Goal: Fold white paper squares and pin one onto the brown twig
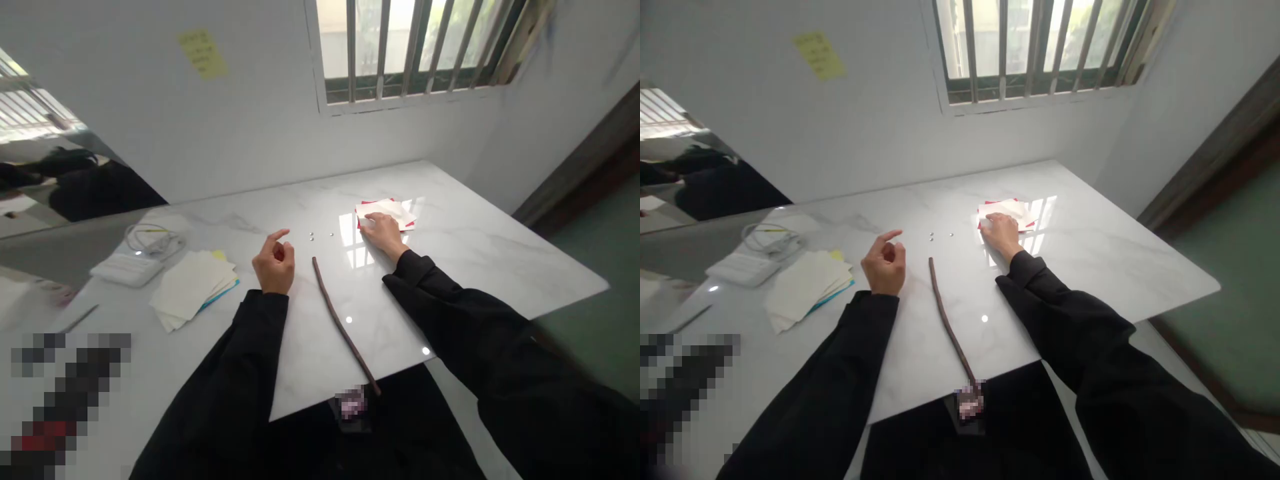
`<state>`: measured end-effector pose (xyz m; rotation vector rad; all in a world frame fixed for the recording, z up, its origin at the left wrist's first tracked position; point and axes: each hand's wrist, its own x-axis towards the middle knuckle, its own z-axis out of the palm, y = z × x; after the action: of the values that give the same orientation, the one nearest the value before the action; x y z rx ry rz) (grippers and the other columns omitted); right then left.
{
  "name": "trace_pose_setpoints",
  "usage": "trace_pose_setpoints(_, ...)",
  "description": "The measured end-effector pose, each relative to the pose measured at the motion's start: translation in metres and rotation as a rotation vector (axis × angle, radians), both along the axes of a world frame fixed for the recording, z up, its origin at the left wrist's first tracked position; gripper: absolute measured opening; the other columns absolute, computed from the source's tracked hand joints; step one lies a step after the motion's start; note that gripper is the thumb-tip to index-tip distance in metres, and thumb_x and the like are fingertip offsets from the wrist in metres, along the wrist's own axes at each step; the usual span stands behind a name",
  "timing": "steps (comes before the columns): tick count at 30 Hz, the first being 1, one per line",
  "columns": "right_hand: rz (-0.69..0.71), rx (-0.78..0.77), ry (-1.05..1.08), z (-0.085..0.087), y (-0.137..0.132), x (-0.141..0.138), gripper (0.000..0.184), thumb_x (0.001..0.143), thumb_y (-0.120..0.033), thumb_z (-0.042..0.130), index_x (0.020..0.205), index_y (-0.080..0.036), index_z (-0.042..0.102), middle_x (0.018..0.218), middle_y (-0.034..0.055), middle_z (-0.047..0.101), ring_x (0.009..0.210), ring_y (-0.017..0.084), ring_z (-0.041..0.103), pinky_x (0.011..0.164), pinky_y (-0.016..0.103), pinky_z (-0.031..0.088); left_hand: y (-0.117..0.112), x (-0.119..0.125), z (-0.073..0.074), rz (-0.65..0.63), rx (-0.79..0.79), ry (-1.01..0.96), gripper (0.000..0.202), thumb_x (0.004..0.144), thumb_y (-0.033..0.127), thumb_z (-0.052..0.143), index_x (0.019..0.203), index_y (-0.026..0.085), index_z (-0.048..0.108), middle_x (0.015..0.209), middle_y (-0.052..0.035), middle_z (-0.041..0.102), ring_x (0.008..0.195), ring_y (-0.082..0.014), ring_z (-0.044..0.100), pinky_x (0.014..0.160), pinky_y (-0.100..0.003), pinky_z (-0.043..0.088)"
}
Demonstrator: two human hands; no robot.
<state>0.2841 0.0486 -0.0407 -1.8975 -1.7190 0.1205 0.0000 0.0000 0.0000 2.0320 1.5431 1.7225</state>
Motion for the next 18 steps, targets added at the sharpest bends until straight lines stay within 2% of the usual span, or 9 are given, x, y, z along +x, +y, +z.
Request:
trace_pose_setpoints(3, -0.046, 0.0, 0.067, 0.001, 0.0, 0.002, 0.033, 0.09, -0.028, 0.059, 0.116, -0.021, 0.078, 0.122, 0.0105, 0.075, 0.116, 0.029, 0.066, 0.101, 0.038, 0.046, 0.005, -0.009, -0.015, -0.006, -0.064, -0.034, 0.022, 0.088, 0.02, 0.06, 0.1, 0.017, 0.078, 0.053, 0.0076, 0.039, 0.048, -0.0095, 0.036, 0.054, -0.024, 0.033)
trace_pose_setpoints(6, -0.084, -0.008, 0.114, 0.002, 0.0, 0.006, 0.027, 0.088, -0.024, 0.059, 0.104, -0.022, 0.081, 0.11, 0.0101, 0.078, 0.109, 0.029, 0.068, 0.095, 0.038, 0.049, 0.005, -0.011, -0.014, -0.036, -0.113, -0.028, 0.021, 0.087, 0.022, 0.059, 0.092, 0.018, 0.079, 0.052, 0.0067, 0.039, 0.047, -0.0103, 0.035, 0.052, -0.025, 0.03)
trace_pose_setpoints(9, -0.074, 0.014, 0.111, -0.001, 0.002, 0.009, 0.029, 0.087, -0.031, 0.066, 0.11, -0.02, 0.08, 0.118, 0.0123, 0.075, 0.114, 0.031, 0.065, 0.099, 0.042, 0.048, 0.005, -0.009, -0.013, -0.07, -0.181, -0.004, 0.022, 0.085, 0.023, 0.058, 0.09, 0.019, 0.08, 0.052, 0.0055, 0.042, 0.048, -0.0111, 0.036, 0.052, -0.026, 0.029)
trace_pose_setpoints(12, -0.025, 0.03, 0.096, -0.007, 0.006, 0.011, 0.04, 0.082, -0.041, 0.075, 0.115, -0.018, 0.078, 0.128, 0.0143, 0.071, 0.121, 0.032, 0.062, 0.105, 0.045, 0.047, 0.005, -0.008, -0.015, -0.095, -0.219, -0.024, 0.023, 0.085, 0.024, 0.058, 0.09, 0.02, 0.08, 0.052, 0.005, 0.043, 0.048, -0.0115, 0.035, 0.051, -0.026, 0.028)
trace_pose_setpoints(15, 0.001, 0.045, 0.114, -0.009, 0.008, 0.011, 0.035, 0.082, -0.039, 0.076, 0.109, -0.017, 0.08, 0.122, 0.014, 0.073, 0.118, 0.03, 0.064, 0.104, 0.043, 0.047, 0.006, -0.01, -0.018, -0.093, -0.229, -0.058, 0.022, 0.084, 0.026, 0.059, 0.089, 0.019, 0.08, 0.052, 0.0049, 0.042, 0.048, -0.0118, 0.035, 0.051, -0.026, 0.027)
trace_pose_setpoints(18, -0.007, 0.057, 0.126, -0.006, 0.007, 0.01, 0.03, 0.087, -0.041, 0.071, 0.102, -0.017, 0.082, 0.113, 0.0139, 0.076, 0.109, 0.029, 0.068, 0.098, 0.041, 0.05, 0.008, -0.012, -0.019, -0.091, -0.244, -0.085, 0.022, 0.084, 0.027, 0.059, 0.089, 0.02, 0.079, 0.051, 0.0047, 0.041, 0.049, -0.0123, 0.035, 0.051, -0.026, 0.026)
